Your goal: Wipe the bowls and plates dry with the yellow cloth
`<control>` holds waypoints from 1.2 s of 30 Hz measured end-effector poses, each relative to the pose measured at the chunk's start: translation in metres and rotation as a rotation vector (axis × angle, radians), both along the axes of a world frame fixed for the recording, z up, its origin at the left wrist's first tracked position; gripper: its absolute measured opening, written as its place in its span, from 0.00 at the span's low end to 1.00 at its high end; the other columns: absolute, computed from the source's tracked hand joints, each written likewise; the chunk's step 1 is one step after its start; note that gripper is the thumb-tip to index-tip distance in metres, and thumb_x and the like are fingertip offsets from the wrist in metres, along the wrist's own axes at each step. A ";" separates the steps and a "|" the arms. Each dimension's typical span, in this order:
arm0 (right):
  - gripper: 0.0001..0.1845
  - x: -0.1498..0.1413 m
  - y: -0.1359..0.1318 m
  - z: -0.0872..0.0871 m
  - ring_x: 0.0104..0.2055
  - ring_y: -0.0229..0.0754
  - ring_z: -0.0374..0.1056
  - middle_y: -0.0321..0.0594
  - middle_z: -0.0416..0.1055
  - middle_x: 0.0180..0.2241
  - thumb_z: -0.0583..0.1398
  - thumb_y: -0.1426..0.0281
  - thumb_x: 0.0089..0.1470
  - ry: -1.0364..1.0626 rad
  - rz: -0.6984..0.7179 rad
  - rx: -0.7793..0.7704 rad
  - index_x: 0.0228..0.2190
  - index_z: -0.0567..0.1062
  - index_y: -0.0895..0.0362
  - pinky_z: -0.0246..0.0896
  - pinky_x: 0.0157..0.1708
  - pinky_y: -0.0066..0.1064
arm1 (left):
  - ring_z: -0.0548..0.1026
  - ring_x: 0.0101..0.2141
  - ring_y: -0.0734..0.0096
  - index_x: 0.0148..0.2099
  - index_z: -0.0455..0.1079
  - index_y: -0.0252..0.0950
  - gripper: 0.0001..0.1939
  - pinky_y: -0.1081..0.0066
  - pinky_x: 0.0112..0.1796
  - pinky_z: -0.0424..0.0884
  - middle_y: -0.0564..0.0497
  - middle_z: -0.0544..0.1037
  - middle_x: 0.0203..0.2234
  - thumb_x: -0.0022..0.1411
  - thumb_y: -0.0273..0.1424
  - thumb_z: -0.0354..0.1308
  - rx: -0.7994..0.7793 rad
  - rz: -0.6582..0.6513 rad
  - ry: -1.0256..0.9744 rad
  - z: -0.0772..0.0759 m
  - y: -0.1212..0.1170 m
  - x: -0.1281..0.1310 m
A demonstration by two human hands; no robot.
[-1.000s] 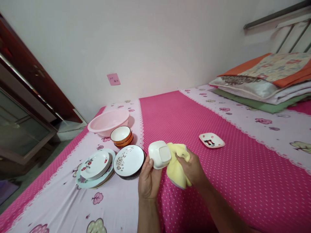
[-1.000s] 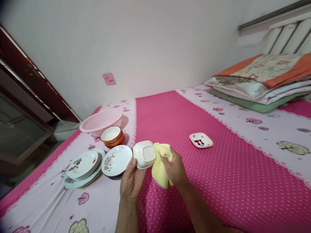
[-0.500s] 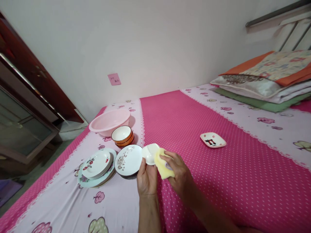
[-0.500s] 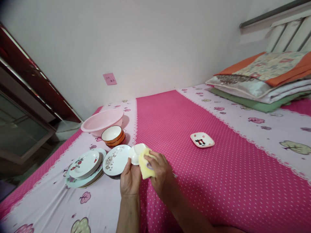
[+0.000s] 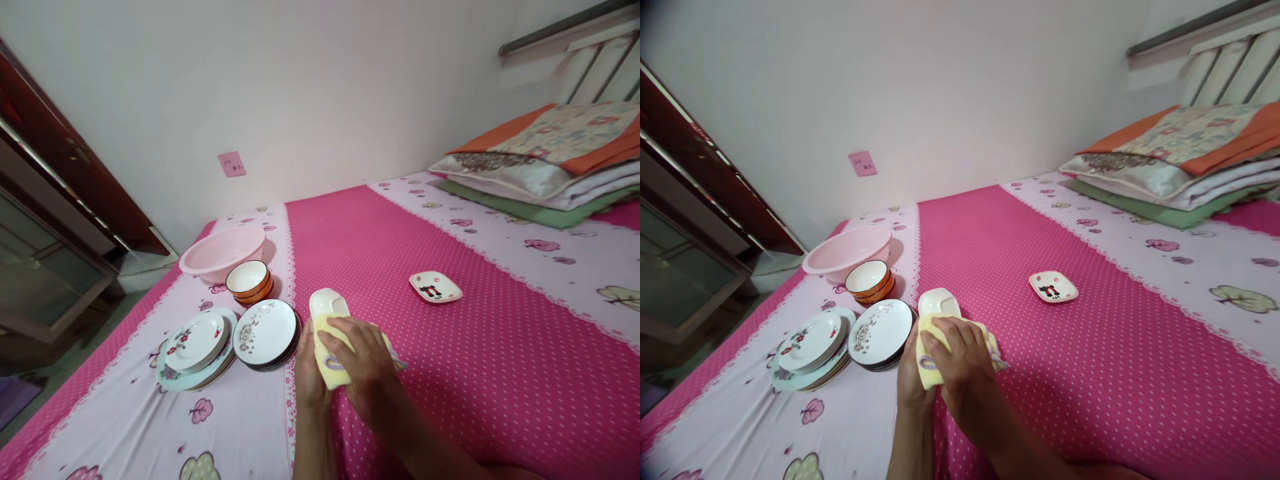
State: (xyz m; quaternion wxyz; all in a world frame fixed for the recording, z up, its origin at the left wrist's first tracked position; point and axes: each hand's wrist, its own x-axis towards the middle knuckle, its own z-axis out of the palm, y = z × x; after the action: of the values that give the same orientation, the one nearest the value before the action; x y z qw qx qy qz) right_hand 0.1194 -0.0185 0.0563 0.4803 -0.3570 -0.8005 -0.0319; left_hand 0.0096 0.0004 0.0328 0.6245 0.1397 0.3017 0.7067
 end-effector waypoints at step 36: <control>0.23 0.050 0.027 0.013 0.54 0.53 0.72 0.48 0.76 0.52 0.54 0.79 0.59 0.064 0.049 -0.070 0.53 0.73 0.54 0.67 0.51 0.45 | 0.82 0.51 0.57 0.52 0.81 0.34 0.13 0.58 0.58 0.74 0.42 0.85 0.48 0.70 0.28 0.59 0.065 -0.067 -0.107 -0.005 0.007 -0.009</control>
State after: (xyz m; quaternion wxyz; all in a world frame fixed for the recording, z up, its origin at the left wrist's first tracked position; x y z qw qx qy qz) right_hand 0.1699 0.0084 0.0696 0.4936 -0.3547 -0.7938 0.0192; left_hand 0.0005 0.0075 0.0277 0.6580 0.1319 0.2402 0.7014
